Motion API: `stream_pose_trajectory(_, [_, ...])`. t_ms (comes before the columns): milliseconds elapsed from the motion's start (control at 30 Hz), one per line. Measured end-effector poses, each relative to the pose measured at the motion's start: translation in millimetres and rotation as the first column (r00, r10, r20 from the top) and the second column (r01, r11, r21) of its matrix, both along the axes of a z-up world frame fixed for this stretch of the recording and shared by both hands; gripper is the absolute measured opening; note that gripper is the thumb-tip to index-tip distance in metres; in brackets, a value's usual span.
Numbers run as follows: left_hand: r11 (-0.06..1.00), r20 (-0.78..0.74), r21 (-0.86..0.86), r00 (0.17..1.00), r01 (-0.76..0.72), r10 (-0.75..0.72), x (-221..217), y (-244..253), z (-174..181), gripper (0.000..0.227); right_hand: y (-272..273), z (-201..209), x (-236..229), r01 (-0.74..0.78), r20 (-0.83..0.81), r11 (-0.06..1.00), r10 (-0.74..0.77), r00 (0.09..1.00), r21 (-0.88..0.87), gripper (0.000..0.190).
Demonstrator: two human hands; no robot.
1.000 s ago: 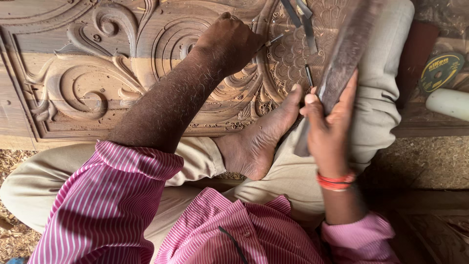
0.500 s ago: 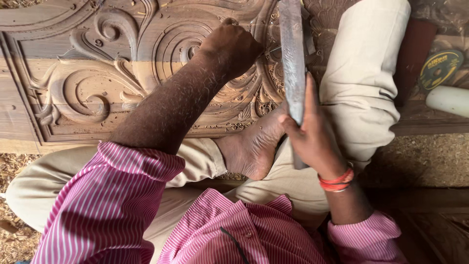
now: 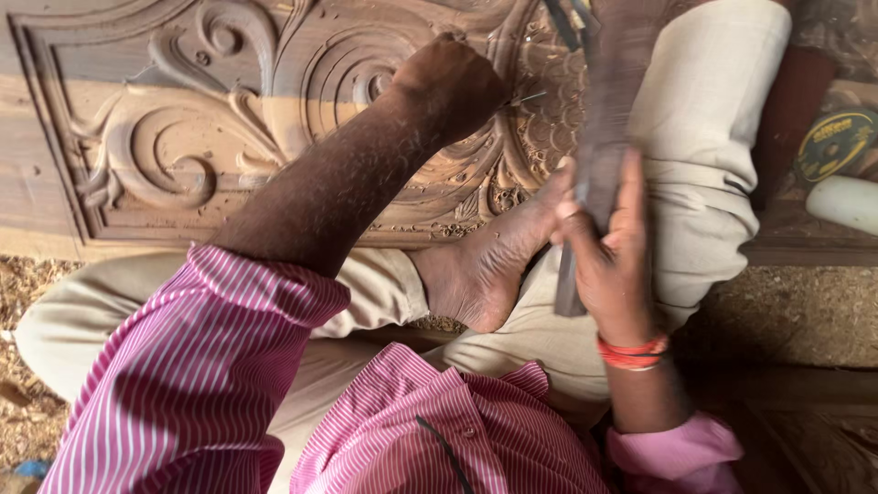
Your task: The person sits on the floor and carves intricate floral and scroll patterns into a rectangular wooden panel. They use a chisel held in the left hand and a mallet in the right hand to strike the chisel, removing wood shavings to refine the design.
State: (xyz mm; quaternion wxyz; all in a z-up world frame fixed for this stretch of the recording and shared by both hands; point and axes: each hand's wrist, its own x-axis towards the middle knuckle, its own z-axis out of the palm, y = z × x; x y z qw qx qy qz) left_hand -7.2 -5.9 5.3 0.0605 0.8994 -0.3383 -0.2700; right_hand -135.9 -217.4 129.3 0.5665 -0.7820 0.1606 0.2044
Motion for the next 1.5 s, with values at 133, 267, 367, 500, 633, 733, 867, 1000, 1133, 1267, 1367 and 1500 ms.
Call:
stream_pose_trajectory(133, [0.998, -0.004, 0.033, 0.999, 0.048, -0.048, 5.4, -3.7, 4.8, 0.024, 13.4, -10.5, -5.6, -0.126, 0.400, 0.943, 0.249, 0.882, -0.309, 0.089])
stream_pose_trajectory(267, [0.992, -0.035, 0.071, 0.994, 0.101, -0.099, 5.6, -6.1, 10.9, 0.016, 2.0, -2.0, 5.5, -0.308, 0.141, 0.912, 0.354, 0.925, -0.270, 0.091])
stream_pose_trajectory(367, [0.995, -0.020, 0.063, 0.997, 0.079, -0.078, 1.3, -3.4, 11.5, 0.016, 8.0, -0.5, -2.0, -0.033, 0.049, 0.999, 0.032, 0.998, 0.039, 0.089])
stream_pose_trajectory(500, [0.993, -0.062, 0.078, 0.995, 0.087, -0.083, 3.0, -4.8, 18.4, 0.017, 18.7, 3.8, -1.1, -0.172, 0.346, 0.696, 0.536, 0.770, -0.697, 0.093])
stream_pose_trajectory(633, [0.990, -0.084, 0.103, 0.992, 0.098, -0.089, 0.1, -5.2, 21.8, 0.016, 12.2, 10.0, 1.9, -0.219, -0.033, 0.969, 0.216, 0.976, -0.119, 0.086])
stream_pose_trajectory(733, [0.995, -0.044, 0.051, 0.996, 0.082, -0.079, -1.2, -6.7, 22.8, 0.015, 16.3, 5.0, -6.7, -0.204, 0.231, 0.899, 0.309, 0.922, -0.388, 0.090])
stream_pose_trajectory(867, [0.985, -0.079, 0.112, 0.989, 0.134, -0.126, -4.3, -6.2, 36.5, 0.019, 5.9, -4.4, -9.3, -0.371, 0.296, 0.705, 0.631, 0.717, -0.605, 0.088])
stream_pose_trajectory(1000, [0.999, -0.137, -0.028, 0.990, 0.037, -0.041, -11.8, 18.8, 54.5, 0.028, -5.4, -9.8, -7.9, -0.048, -0.007, 0.978, 0.051, 0.999, 0.201, 0.087])
stream_pose_trajectory(1133, [0.906, -0.234, -0.203, 0.916, -0.372, 0.324, -40.2, 88.7, 65.7, 0.029, -10.5, -20.5, -4.7, 0.002, 0.128, 0.974, -0.032, 0.991, 0.226, 0.083])
stream_pose_trajectory(1267, [0.654, -0.217, -0.246, 0.698, -0.715, 0.682, -93.9, 160.0, 64.7, 0.018, -10.5, -40.5, -7.6, -0.026, 0.195, 0.983, -0.010, 0.981, 0.181, 0.081])
stream_pose_trajectory(1367, [0.029, -0.471, -0.535, 0.326, -0.845, 0.820, -140.8, 166.6, 26.1, 0.017, -5.7, -48.4, -3.3, -0.041, 0.202, 0.987, 0.009, 0.979, 0.155, 0.083])
stream_pose_trajectory(1500, [-0.523, -0.841, -0.349, 0.014, -0.778, 0.540, -165.9, 120.5, -19.7, 0.018, 2.0, -51.2, 2.4, -0.060, 0.216, 0.989, 0.030, 0.976, 0.136, 0.084])
